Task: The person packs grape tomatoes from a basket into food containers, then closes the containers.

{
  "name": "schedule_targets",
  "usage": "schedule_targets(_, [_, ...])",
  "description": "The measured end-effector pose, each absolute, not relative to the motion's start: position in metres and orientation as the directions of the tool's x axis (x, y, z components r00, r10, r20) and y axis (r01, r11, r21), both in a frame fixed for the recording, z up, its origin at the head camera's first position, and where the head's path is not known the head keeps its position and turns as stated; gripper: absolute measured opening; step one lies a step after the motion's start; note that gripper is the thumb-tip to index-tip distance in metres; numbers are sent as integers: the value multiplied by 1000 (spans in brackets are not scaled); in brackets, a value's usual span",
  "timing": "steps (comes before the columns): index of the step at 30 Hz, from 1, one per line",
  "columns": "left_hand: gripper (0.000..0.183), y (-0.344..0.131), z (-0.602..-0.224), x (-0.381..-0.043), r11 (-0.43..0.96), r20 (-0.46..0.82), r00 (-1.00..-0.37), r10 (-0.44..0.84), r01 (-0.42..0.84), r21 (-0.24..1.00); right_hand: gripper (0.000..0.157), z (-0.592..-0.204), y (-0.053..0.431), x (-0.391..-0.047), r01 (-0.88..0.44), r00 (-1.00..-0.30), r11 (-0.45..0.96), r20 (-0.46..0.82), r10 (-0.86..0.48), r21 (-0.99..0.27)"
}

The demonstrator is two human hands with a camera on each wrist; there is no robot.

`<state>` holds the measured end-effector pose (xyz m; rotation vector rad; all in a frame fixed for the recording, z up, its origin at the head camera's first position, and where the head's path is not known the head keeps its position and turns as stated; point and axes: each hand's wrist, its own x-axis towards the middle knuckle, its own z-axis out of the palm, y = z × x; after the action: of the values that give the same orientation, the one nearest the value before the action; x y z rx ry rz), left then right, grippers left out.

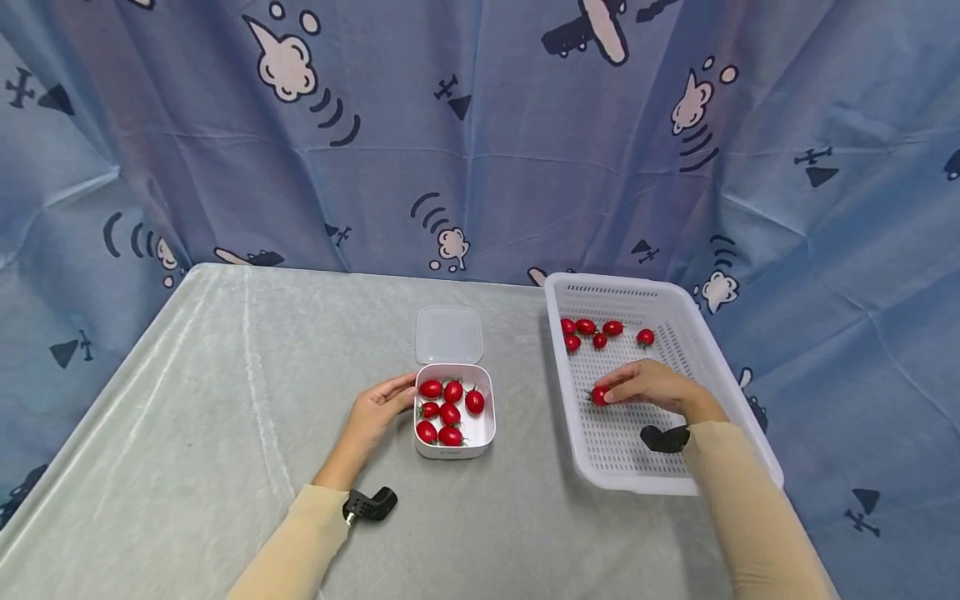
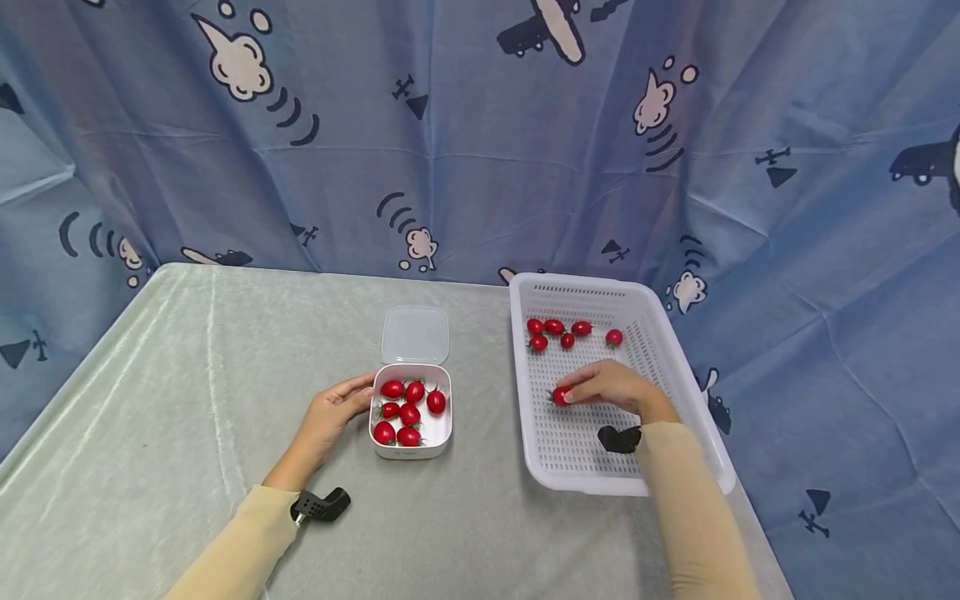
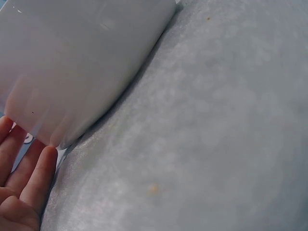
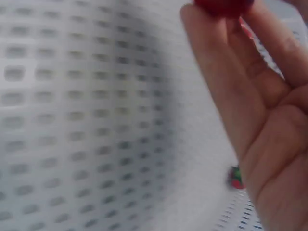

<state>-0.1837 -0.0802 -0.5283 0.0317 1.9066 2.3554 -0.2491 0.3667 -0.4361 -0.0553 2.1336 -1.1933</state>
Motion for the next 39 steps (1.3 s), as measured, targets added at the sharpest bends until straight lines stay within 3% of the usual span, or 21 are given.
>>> schedule_targets(9, [40, -81, -530, -183, -197, -52, -995, 87, -69, 978, 36, -413, 364, -245, 223, -890, 562, -401, -215, -796])
schedule_targets(15, [40, -82, -531, -183, -204, -54, -994, 94, -72, 976, 14, -399, 346, -236, 206, -941, 361, -285, -181, -909])
schedule_targets(20, [41, -81, -531, -184, -203, -54, -993, 107, -75, 976, 24, -388, 329, -225, 164, -961, 258, -214, -176, -952])
schedule_targets(25, [42, -82, -530, -184, -203, -48, -992, 120, -72, 977, 24, -378, 314, -217, 149, -973, 197, -179, -148, -969])
schedule_targets(39, [41, -82, -530, -185, -203, -46, -993, 111, -68, 977, 29, -369, 267, -204, 79, -987, 149, -99, -127, -986])
